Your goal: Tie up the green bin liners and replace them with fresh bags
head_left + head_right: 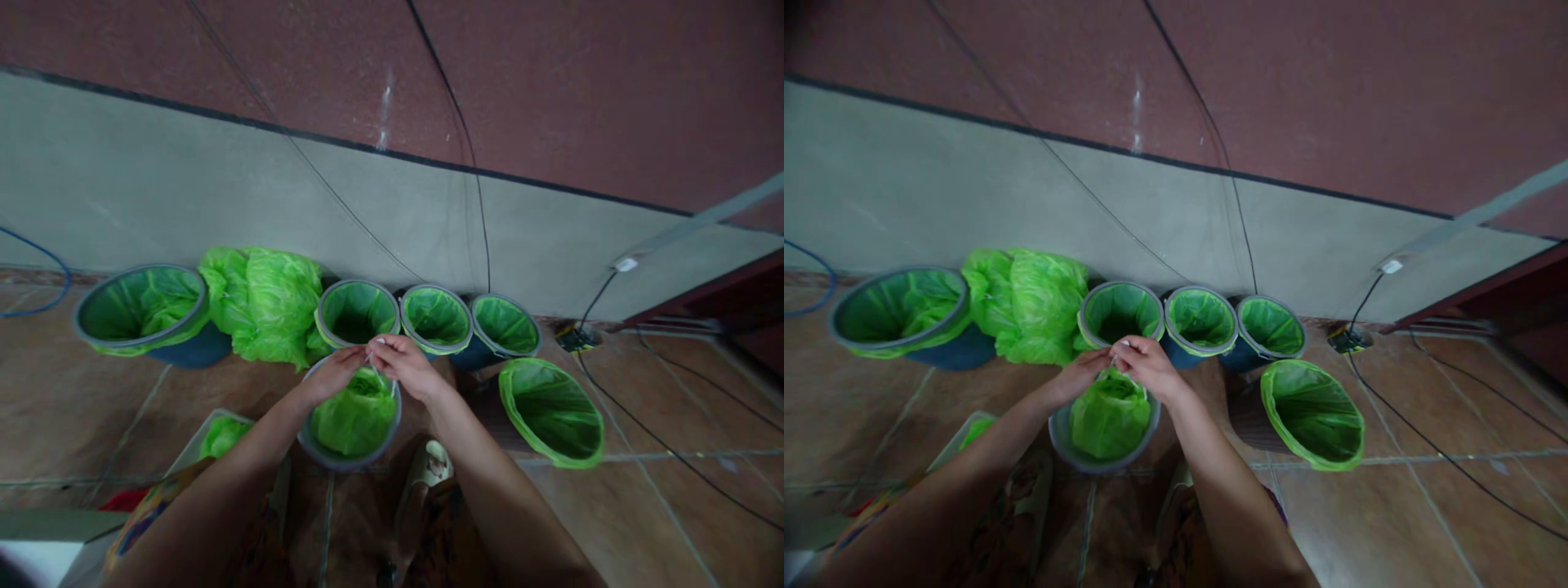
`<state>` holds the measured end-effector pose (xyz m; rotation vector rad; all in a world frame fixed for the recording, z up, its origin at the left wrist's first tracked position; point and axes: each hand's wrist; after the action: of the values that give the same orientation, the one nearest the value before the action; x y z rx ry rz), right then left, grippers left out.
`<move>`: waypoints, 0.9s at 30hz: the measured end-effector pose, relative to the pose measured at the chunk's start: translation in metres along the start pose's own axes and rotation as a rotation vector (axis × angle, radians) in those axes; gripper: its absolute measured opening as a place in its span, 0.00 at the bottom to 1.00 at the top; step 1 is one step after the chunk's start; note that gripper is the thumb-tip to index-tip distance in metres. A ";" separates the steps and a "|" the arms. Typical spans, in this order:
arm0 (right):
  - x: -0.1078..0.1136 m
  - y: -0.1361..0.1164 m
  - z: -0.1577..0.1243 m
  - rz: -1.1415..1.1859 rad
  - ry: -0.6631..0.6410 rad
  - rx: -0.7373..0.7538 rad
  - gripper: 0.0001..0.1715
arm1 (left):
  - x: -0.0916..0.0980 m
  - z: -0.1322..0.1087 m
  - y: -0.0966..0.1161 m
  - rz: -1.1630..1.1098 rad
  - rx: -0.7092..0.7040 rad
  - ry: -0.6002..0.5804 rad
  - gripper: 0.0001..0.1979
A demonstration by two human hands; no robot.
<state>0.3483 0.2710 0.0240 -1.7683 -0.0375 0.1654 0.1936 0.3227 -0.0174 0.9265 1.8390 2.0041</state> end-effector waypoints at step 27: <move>0.023 0.008 0.008 -0.019 0.151 0.051 0.24 | -0.035 -0.011 -0.014 0.211 0.108 -0.300 0.17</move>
<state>0.3699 0.2796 0.0124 -1.7245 0.0583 0.0180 0.2106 0.2960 -0.0398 1.4204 1.7553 1.7693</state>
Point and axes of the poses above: each hand's wrist, its own z-axis towards the middle knuckle, its own x-axis out of the back of the hand, y = z × x, and after that the axes turned 3 degrees about -x, right-handed
